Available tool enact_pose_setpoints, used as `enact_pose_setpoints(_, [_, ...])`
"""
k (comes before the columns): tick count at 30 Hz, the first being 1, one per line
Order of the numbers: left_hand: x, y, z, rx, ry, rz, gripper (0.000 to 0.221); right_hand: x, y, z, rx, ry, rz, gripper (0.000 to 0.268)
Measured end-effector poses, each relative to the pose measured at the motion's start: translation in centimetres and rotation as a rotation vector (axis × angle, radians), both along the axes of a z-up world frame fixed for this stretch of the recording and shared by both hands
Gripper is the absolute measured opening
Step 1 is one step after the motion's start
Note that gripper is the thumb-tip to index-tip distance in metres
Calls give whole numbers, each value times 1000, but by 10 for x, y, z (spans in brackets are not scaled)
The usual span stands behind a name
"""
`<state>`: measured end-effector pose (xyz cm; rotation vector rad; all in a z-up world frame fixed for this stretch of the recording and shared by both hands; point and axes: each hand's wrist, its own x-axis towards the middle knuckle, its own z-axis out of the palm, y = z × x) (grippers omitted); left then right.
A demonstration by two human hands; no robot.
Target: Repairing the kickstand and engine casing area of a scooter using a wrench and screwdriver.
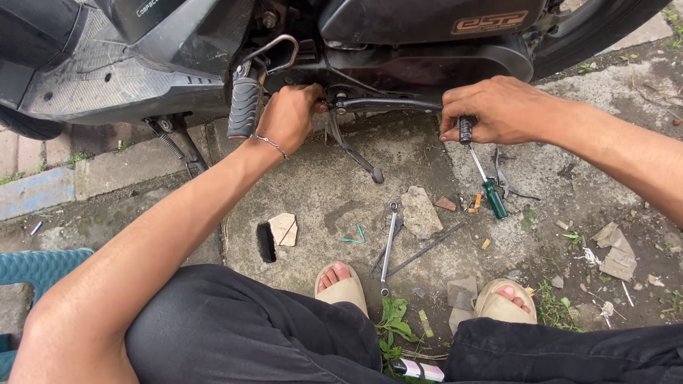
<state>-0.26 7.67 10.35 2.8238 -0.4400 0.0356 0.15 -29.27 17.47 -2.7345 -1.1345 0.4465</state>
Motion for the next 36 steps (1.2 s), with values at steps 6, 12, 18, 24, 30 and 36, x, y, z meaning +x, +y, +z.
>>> enact_pose_setpoints(6, [-6,-5,13,-6,72,114,44,-2,-1,-3,7,-16,4,22])
enact_pose_setpoints(12, [-5,-16,7,-112,129,197,40,-4,-1,-3,-22,-19,8,20])
enact_pose_setpoints(18, [-4,-10,-1,-323,177,195,28,-9,6,9,-30,6,-11,18])
enact_pose_setpoints(24, [-25,-16,28,-453,124,144,21,10,1,-11,-210,7,77,27])
enact_pose_setpoints(30, [-23,-15,21,-355,171,82,36,6,9,0,-264,10,71,29])
enact_pose_setpoints(36, [-3,-21,-10,-331,131,301,44,6,8,-2,-253,9,65,31])
